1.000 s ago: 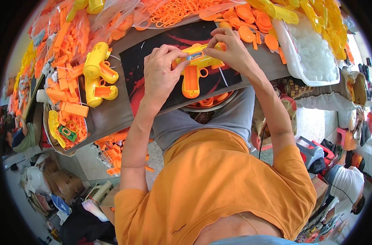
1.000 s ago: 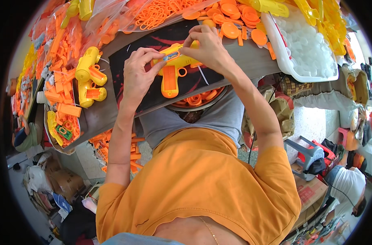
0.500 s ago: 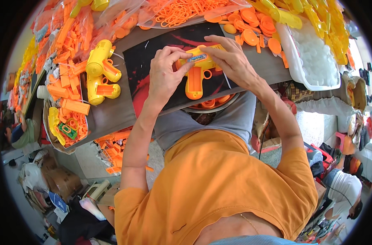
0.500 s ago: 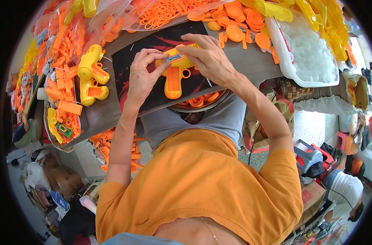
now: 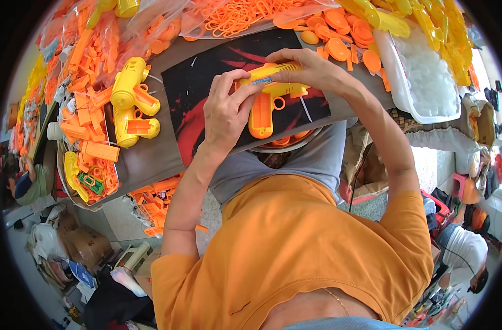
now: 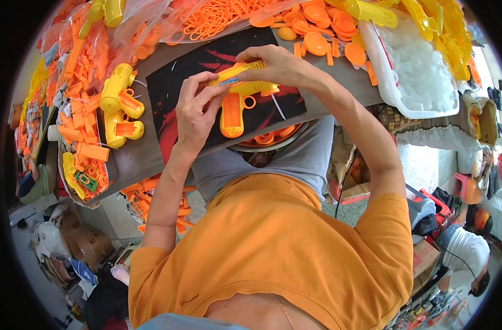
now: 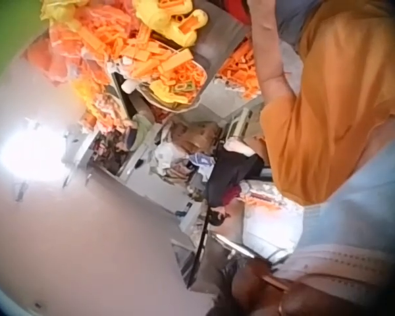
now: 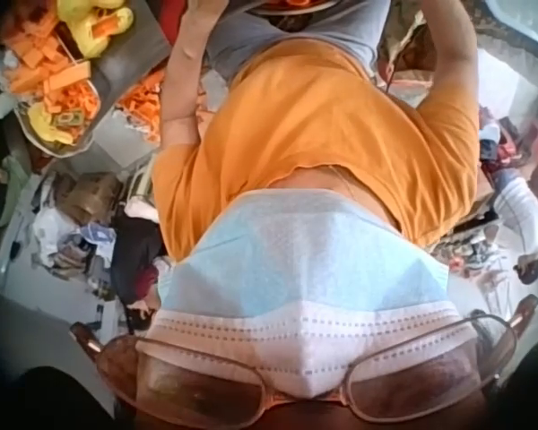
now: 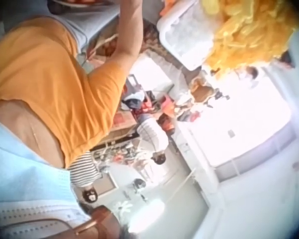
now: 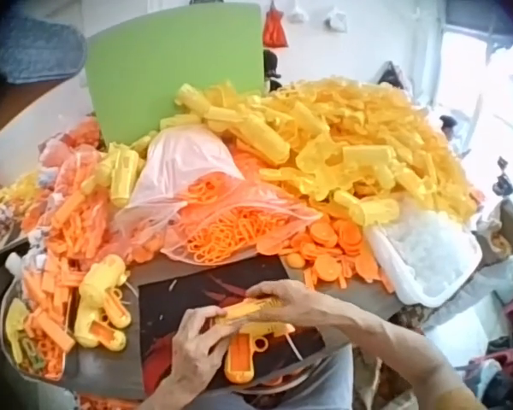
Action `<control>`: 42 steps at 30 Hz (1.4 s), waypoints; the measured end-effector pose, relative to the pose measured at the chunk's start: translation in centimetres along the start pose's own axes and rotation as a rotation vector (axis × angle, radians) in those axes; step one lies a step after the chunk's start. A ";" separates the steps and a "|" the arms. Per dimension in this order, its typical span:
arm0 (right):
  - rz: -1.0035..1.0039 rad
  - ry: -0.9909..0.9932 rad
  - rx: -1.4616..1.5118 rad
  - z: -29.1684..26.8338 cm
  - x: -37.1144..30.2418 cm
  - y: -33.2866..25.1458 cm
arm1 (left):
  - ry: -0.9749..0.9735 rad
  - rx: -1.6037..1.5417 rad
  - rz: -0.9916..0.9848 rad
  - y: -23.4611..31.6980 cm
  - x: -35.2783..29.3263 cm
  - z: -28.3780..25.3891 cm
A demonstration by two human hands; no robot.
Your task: Assembling plastic toy guns by attaching yellow casings and internal components.
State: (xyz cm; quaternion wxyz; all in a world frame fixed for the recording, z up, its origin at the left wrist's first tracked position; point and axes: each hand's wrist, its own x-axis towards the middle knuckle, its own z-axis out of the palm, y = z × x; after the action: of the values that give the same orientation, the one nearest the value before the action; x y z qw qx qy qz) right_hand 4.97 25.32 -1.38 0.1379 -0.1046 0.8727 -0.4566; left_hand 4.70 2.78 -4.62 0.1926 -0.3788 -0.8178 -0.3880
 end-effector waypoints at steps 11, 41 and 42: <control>-0.335 0.143 -0.377 1.7 -0.8 1.0 | 0.020 0.061 0.019 0.0 -0.5 0.1; -0.462 0.668 -0.505 -0.3 7.7 2.0 | 0.046 0.343 0.096 -2.1 5.5 -1.2; -0.385 0.528 -0.227 -0.4 7.4 1.8 | 0.009 0.426 0.189 -2.3 6.1 -0.8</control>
State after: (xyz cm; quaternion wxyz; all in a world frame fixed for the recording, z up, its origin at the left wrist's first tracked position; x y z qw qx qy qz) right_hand -2.18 24.38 -3.76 -0.1937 -0.1602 0.8877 -0.3857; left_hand -0.93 4.09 -1.54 0.3072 -0.4027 -0.8413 -0.1886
